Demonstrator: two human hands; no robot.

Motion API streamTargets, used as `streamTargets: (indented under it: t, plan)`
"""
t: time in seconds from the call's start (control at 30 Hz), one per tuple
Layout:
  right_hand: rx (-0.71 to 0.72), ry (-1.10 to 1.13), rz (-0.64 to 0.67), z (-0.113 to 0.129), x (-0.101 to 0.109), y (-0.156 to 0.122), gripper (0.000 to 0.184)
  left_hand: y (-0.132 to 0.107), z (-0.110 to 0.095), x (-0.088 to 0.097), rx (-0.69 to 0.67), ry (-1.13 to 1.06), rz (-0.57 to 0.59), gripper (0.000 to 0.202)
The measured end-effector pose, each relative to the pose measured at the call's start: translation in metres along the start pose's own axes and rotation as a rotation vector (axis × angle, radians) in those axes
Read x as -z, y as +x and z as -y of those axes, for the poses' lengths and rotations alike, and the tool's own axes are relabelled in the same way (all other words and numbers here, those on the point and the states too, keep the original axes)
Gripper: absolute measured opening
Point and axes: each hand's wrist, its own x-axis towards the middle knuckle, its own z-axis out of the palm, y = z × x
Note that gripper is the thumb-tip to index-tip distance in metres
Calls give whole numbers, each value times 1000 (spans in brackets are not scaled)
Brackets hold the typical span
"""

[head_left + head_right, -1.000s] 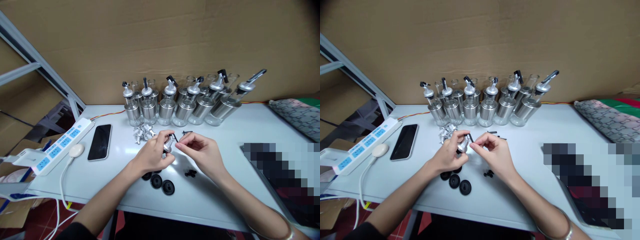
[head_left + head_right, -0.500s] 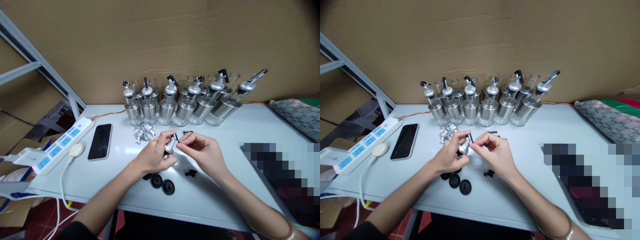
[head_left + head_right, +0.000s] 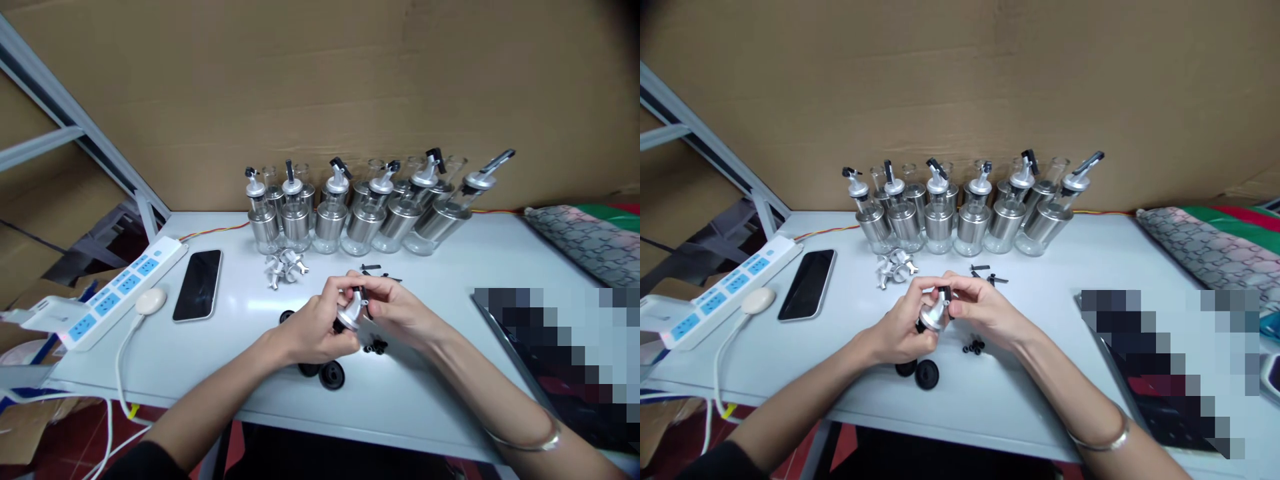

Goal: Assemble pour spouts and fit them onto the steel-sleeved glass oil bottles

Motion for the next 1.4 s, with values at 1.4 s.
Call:
streamTargets:
  t: [1.4]
  plan:
    - [608, -1173, 247, -13, -86, 29, 17, -186, -25, 105, 551, 466, -1070, 45]
